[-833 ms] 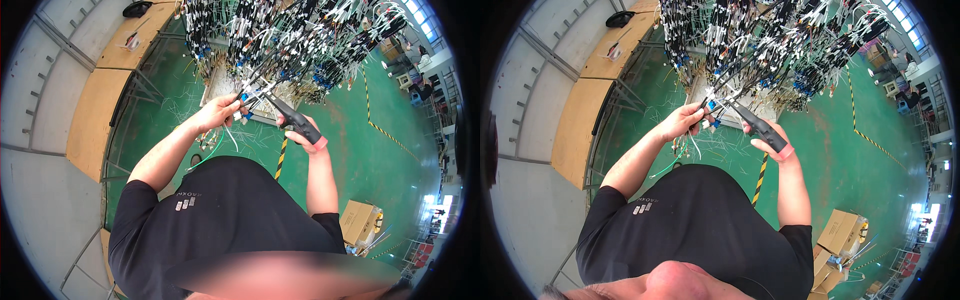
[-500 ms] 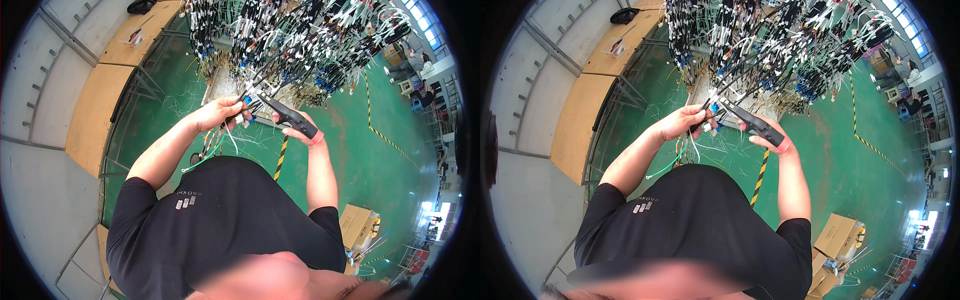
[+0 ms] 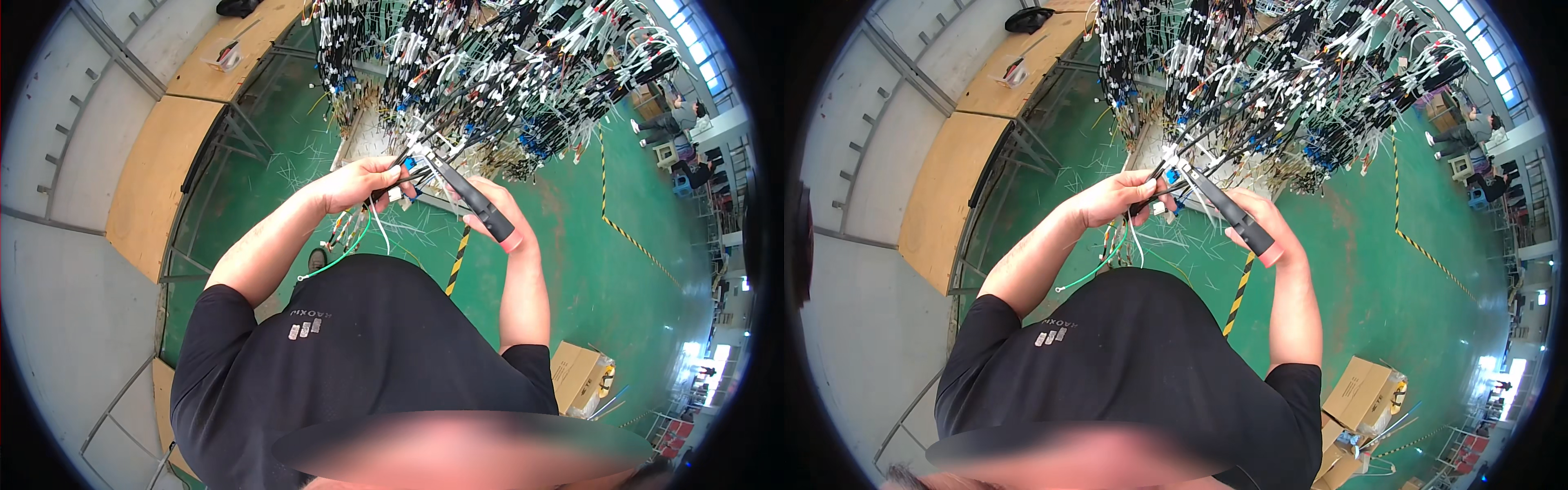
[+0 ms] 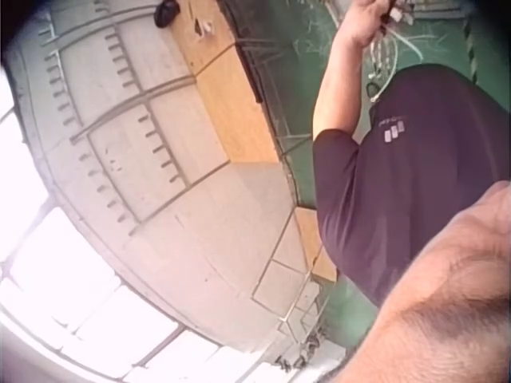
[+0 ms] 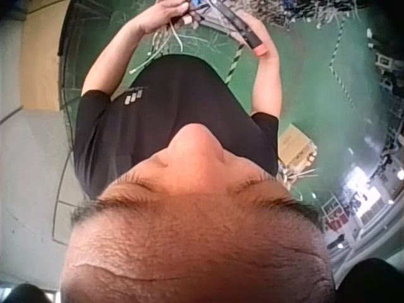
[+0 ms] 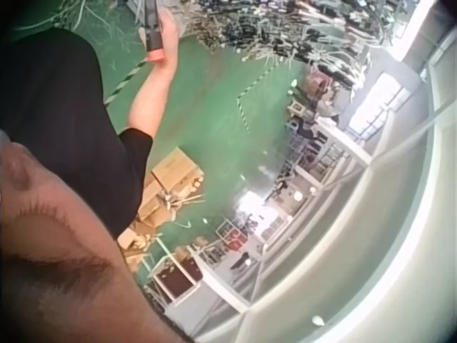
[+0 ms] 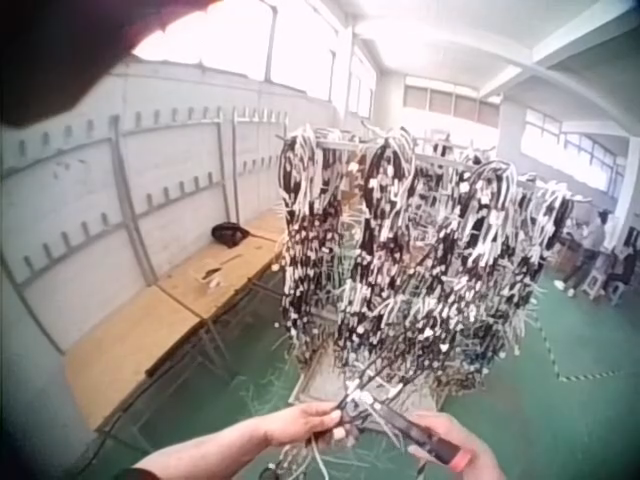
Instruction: Securing bundles of wires using a cable tie tensioning tool and trimming excess cable ties in a factory.
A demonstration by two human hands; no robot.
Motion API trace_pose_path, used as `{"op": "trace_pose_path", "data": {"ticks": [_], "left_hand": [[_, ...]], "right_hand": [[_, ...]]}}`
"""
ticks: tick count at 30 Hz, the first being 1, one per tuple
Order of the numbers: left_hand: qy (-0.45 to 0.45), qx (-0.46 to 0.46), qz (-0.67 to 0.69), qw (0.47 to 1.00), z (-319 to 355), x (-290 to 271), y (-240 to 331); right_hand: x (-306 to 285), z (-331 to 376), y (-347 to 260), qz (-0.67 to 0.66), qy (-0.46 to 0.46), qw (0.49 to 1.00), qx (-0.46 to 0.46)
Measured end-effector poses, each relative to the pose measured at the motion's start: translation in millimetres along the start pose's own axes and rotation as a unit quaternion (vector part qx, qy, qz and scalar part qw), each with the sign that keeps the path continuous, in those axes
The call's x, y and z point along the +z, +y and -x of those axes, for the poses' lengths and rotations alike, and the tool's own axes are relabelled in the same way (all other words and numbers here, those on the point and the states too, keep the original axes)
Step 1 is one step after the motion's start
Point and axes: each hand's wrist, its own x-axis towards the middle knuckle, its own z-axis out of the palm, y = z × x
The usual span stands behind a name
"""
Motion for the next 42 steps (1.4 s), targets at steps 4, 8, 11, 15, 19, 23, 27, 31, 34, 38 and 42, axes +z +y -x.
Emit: {"op": "trace_pose_path", "data": {"ticks": [4, 8, 11, 15, 19, 23, 27, 31, 34, 38, 42], "left_hand": [[-0.027, 0.007, 0.009, 1.0, 0.1, -2.2, 0.7], [-0.005, -0.01, -0.074, 0.997, 3.4, 9.1, 13.8], [0.012, -0.01, -0.109, 0.994, 3.1, 14.5, 12.7], [-0.011, -0.031, -0.145, 0.989, 6.8, 16.2, 16.7], [-0.017, -0.035, -0.16, 0.986, 6.6, 15.3, 21.3], [0.053, -0.009, -0.18, 0.982, 0.7, 7.9, 10.4], [0.185, -0.026, -0.152, 0.971, -0.4, 8.8, 5.1], [0.137, -0.082, -0.168, 0.973, -6.9, 3.9, 8.4], [0.115, -0.065, -0.145, 0.981, -9.2, 6.8, 6.8], [0.162, -0.092, -0.157, 0.97, -13.5, 16.3, 6.0], [0.166, -0.069, -0.142, 0.973, -24.7, 21.9, -8.3]], "right_hand": [[-7.9, -1.3, -3.4, 0.008, -0.03, 0.999, -0.016], [9.1, 1.9, 2.3, -0.141, -0.007, 0.99, 0.023], [23.8, 8.5, 11.4, -0.178, 0.019, 0.983, 0.03], [42.7, 19.1, 10.0, -0.289, 0.046, 0.954, 0.068], [47.9, 21.7, 1.0, -0.125, 0.109, 0.984, 0.07], [43.1, 22.3, -14.5, 0.043, 0.124, 0.991, 0.02], [57.7, 38.6, -26.2, -0.019, 0.158, 0.987, 0.021], [66.6, 46.1, -3.4, -0.125, 0.217, 0.968, 0.032], [79.1, 50.5, 18.9, -0.297, 0.233, 0.926, 0.013], [71.3, 58.8, 7.4, -0.315, 0.195, 0.926, 0.074], [64.3, 59.5, 0.3, -0.307, 0.181, 0.93, 0.087]]}}
